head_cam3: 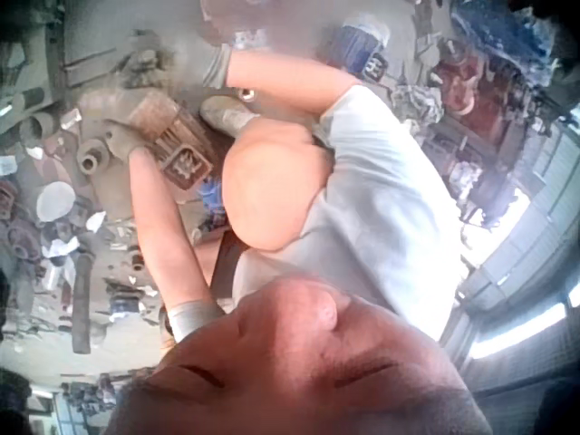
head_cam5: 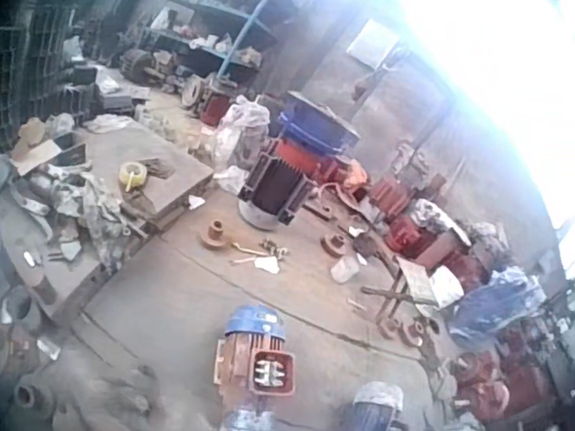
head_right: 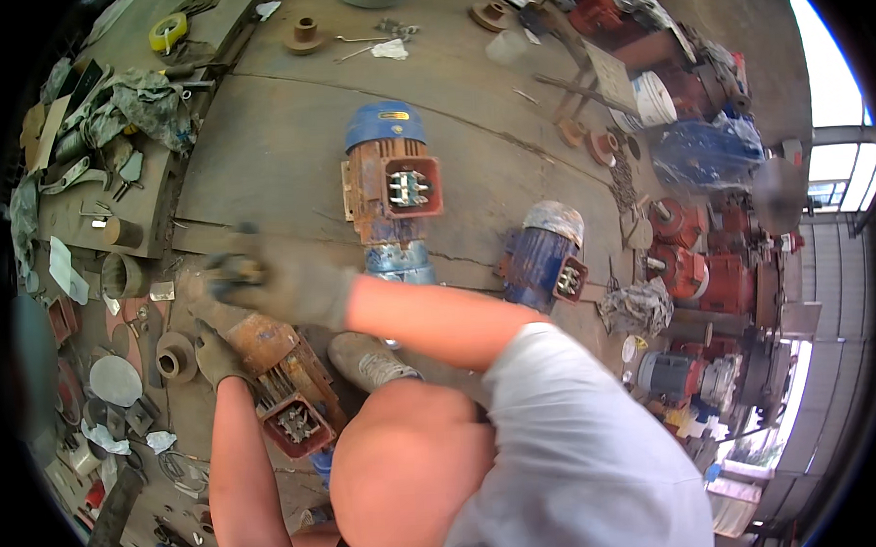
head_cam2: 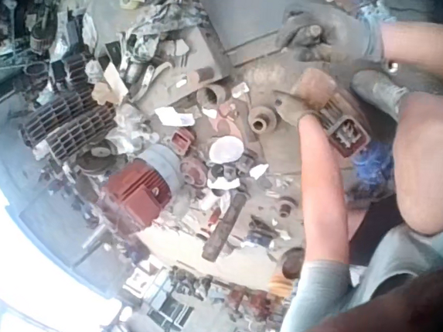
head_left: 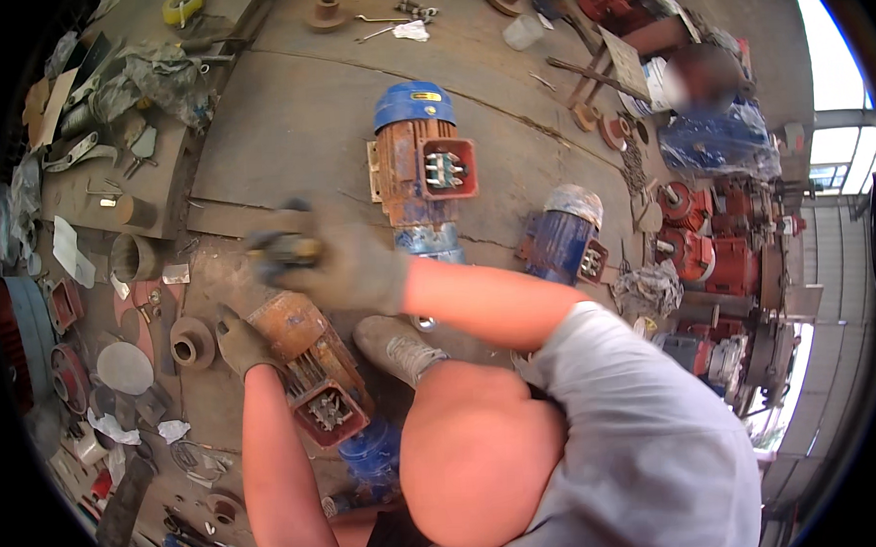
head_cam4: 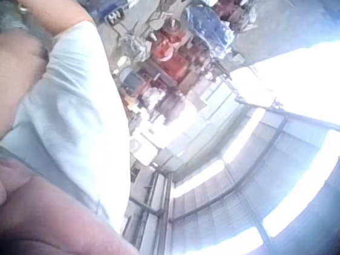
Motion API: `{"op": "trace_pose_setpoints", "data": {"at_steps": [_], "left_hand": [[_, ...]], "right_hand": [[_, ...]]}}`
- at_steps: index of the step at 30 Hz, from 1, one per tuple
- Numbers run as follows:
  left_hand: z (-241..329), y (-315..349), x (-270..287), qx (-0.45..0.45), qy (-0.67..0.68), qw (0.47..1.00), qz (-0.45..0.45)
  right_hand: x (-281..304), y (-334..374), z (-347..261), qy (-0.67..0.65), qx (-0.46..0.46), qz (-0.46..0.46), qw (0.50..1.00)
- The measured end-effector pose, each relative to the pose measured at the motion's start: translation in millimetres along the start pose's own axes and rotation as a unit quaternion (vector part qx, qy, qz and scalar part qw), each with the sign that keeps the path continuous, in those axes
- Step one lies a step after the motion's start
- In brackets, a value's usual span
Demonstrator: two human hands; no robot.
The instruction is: The person is cleaning several blue electric motors in a workshop. They use a screwdriver to remove the end caps and then wipe the motors with a cloth.
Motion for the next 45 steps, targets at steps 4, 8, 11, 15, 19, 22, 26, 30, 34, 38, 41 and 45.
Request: {"op": "trace_pose_setpoints", "data": {"at_steps": [4, 8, 11, 15, 19, 22, 26, 30, 34, 38, 41, 45], "left_hand": [[48.2, 41.2, 16.1, 0.049, 0.011, 0.999, -0.009], [39.9, 33.2, 22.1, 0.026, -0.048, 0.998, 0.017], [42.5, 39.6, 21.0, 0.052, -0.069, 0.996, -0.014], [40.9, 21.8, 28.7, 0.028, -0.111, 0.993, -0.002], [42.9, 38.6, 24.6, 0.007, -0.102, 0.995, -0.009], [52.9, 47.6, 34.6, -0.018, -0.16, 0.987, 0.008], [54.6, 59.9, 41.1, -0.059, -0.196, 0.979, 0.021], [46.6, 36.2, 37.8, -0.068, -0.19, 0.979, 0.033], [41.1, 36.3, 31.1, -0.063, -0.213, 0.975, 0.019], [37.9, 16.8, 23.8, -0.062, -0.232, 0.97, 0.032], [39.2, 15.3, 21.2, -0.055, -0.256, 0.964, 0.035], [49.2, 26.5, 14.5, -0.066, -0.282, 0.956, 0.034]], "right_hand": [[144.4, 140.8, -1.0, 0.008, -0.2, -0.013, 0.98], [266.8, 318.3, -17.9, 0.123, -0.427, 0.131, 0.886], [327.4, 439.2, -71.8, 0.142, -0.544, 0.306, 0.768], [362.4, 571.4, -129.8, 0.2, -0.547, 0.357, 0.73], [422.4, 690.8, -177.5, 0.235, -0.559, 0.413, 0.679], [426.9, 693.6, -189.0, 0.224, -0.49, 0.481, 0.692], [419.6, 640.3, -192.4, 0.131, -0.46, 0.476, 0.737], [420.1, 569.4, -154.1, 0.203, -0.4, 0.375, 0.812], [414.9, 494.7, -125.3, 0.385, -0.345, 0.268, 0.813], [429.1, 423.2, -36.9, 0.42, -0.308, 0.206, 0.828], [425.5, 378.9, 65.7, 0.426, -0.326, 0.154, 0.83], [412.7, 340.8, 218.1, 0.481, -0.387, -0.015, 0.786]]}}
Point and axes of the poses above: each hand's wrist, its own y-axis away from the middle knuckle, its own x-axis out of the back of the hand, z = x × y, the point moved 2 cm from there along -y, towards the middle knuckle, and after that the axes turned 7 degrees about y, right-handed, at the moved point
